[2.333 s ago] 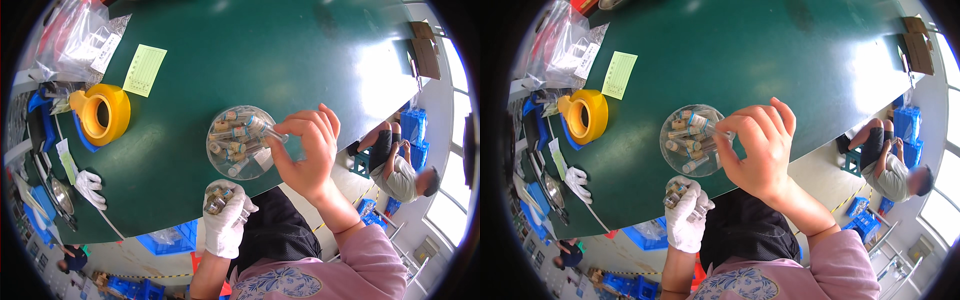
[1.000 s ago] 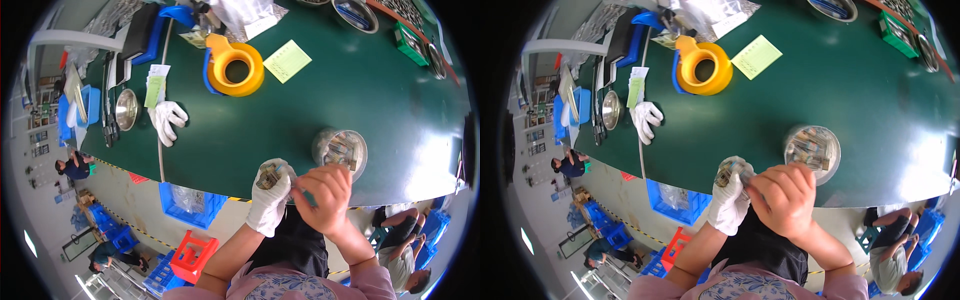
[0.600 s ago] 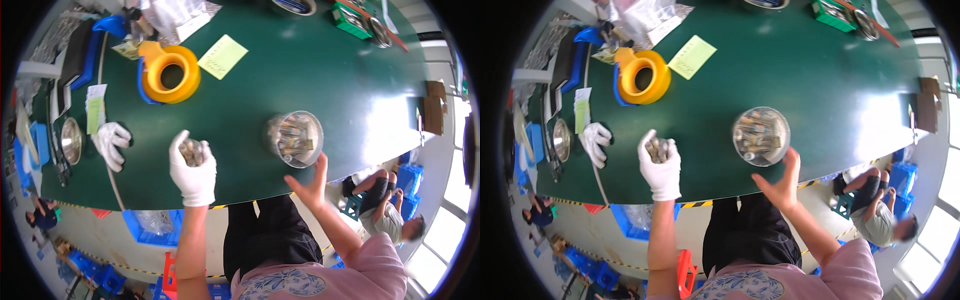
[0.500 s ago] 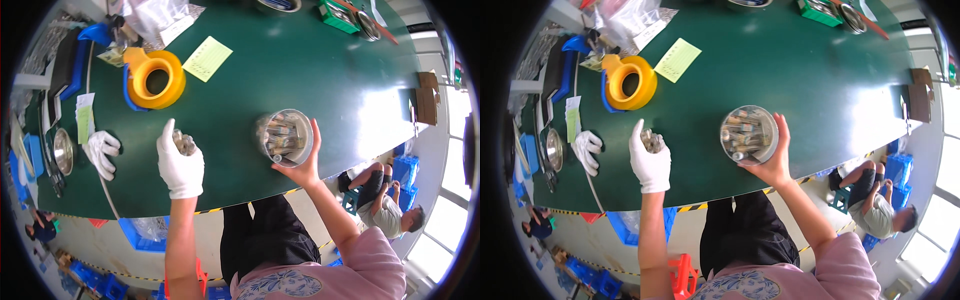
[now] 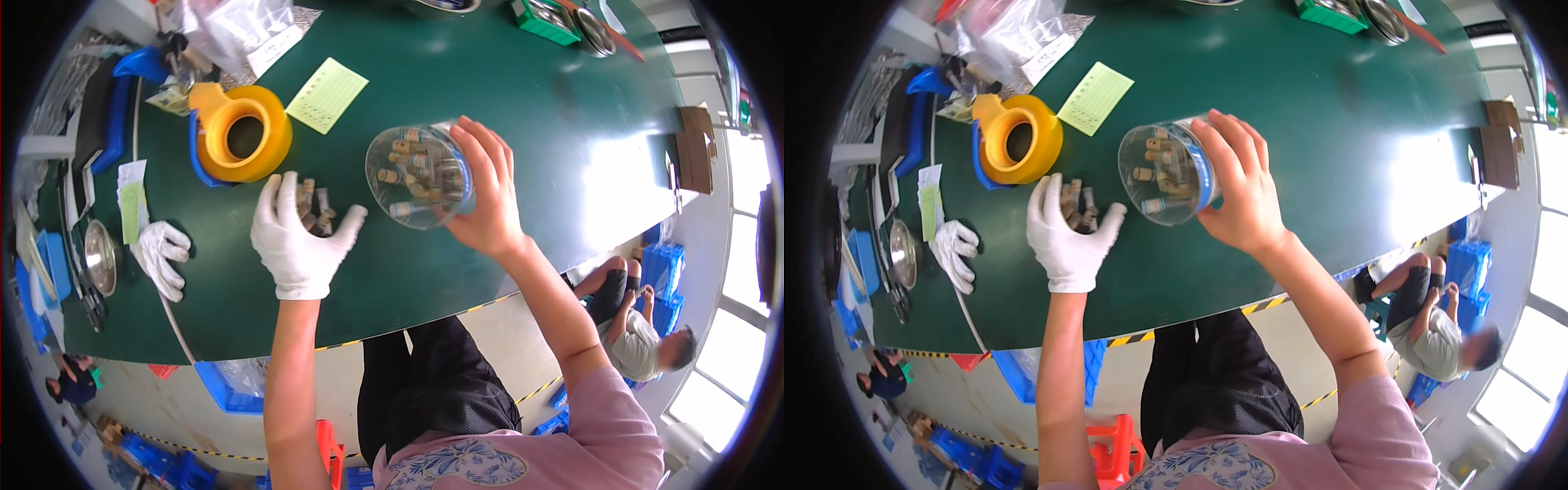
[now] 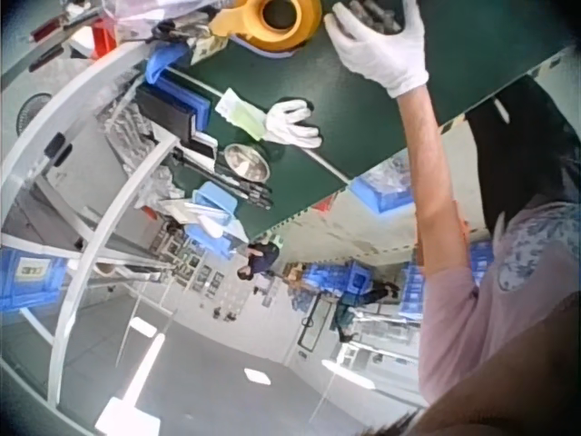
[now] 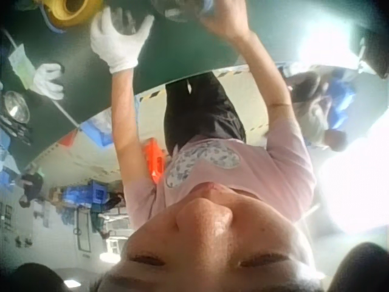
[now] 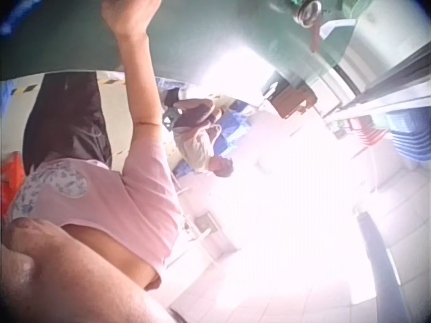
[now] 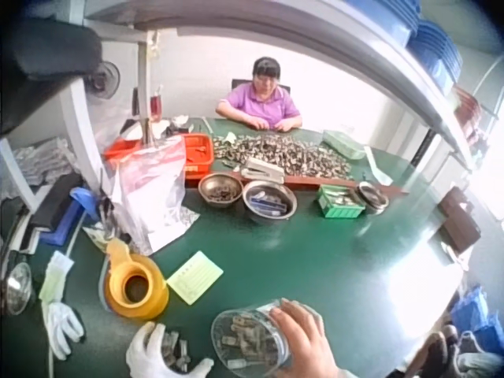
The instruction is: The person sorts small cylindrical metal components from a metal bowl onto a green workbench. They handle the items one by one, placing them in a pile, and occasionally transfer them into a clear plastic container. The person also moves a roll of yellow tape and a pair of gloves on the table.
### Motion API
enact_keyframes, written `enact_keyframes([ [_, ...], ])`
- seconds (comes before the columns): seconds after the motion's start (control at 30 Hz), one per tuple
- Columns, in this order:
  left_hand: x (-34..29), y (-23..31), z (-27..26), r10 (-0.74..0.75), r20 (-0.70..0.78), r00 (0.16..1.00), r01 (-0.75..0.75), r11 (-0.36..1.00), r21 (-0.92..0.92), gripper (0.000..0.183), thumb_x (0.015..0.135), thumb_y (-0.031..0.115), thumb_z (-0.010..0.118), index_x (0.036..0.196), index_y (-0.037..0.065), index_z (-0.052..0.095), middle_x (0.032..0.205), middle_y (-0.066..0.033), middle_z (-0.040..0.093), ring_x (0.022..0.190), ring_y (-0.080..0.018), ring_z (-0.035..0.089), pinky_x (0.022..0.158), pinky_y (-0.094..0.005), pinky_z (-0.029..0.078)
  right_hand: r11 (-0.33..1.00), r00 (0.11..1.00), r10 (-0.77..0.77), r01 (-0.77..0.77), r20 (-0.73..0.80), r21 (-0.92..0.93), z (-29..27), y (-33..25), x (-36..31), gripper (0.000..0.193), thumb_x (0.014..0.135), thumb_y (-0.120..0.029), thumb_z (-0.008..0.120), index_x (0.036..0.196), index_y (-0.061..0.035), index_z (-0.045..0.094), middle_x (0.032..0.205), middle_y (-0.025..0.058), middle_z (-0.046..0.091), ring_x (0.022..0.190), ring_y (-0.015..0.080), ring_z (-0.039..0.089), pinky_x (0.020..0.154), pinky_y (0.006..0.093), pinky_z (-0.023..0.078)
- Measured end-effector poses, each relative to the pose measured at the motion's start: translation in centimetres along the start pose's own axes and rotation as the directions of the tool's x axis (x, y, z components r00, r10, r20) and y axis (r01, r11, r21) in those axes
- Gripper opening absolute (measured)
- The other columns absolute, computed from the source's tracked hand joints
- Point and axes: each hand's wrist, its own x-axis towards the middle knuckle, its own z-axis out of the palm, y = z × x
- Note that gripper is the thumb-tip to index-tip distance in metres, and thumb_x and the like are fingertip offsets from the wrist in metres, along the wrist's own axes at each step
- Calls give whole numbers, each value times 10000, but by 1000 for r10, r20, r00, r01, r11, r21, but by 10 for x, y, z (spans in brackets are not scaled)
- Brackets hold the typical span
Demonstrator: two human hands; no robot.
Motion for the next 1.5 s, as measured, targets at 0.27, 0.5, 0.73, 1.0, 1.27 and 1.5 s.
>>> enact_keyframes([
  [0.27, -2, 5, -9, 70, 83, 994, -84, 980, 181, 1084, 464, 580, 860, 1285, 11, 439, 1236, -224, 479, 1108, -406, 509, 897, -531, 431, 981, 979, -169, 178, 111, -74, 30, -24, 34, 928, 518, 102, 728, 1351, -221, 476, 1384, 114, 426, 1252, 390, 417, 957, 443, 474],
  [0.5, -3, 2, -13, 163, -149, 975, -157, 986, 53, 626, 676, 381, 778, 1169, 56, 569, 1103, -201, 547, 951, -370, 571, 794, -502, 450, 960, 961, -244, 258, 133, -105, 38, -25, 38, 917, 525, 129, 696, 1348, -212, 481, 1394, 121, 414, 1247, 400, 415, 963, 450, 465],
  [0.73, 42, 17, 12, 202, -159, 966, -235, 946, -222, 168, 681, 55, 711, 840, 59, 658, 790, -93, 592, 700, -299, 591, 615, -415, 471, 948, 954, -271, 288, 131, -133, 43, -29, 40, 888, 541, 111, 692, 1355, -167, 473, 1386, 151, 402, 1254, 411, 389, 1015, 466, 397],
  [1.0, 56, 16, 9, 352, 17, 936, -351, 935, -57, 189, 650, 107, 726, 832, 106, 676, 812, -66, 582, 724, -276, 597, 629, -416, 474, 971, 965, -223, 232, 139, -57, 41, -29, 45, 897, 551, 80, 726, 1371, -142, 437, 1389, 163, 386, 1267, 404, 357, 1030, 472, 367],
  [1.27, 71, 30, 13, 466, 149, 872, -489, 847, 211, 159, 732, 133, 669, 891, 134, 663, 852, -43, 579, 756, -216, 603, 665, -359, 470, 981, 973, -188, 193, 132, -25, 34, -21, 50, 950, 530, 56, 763, 1391, -127, 406, 1380, 167, 388, 1266, 402, 354, 1042, 479, 348],
  [1.5, 74, 29, -7, 478, 175, 860, -508, 831, 228, 45, 812, 184, 609, 816, 140, 619, 801, -21, 558, 727, -210, 590, 668, -370, 461, 993, 983, -109, 114, 146, -24, 37, -27, 51, 935, 532, 56, 741, 1389, -106, 404, 1386, 176, 387, 1279, 406, 342, 1063, 481, 324],
])
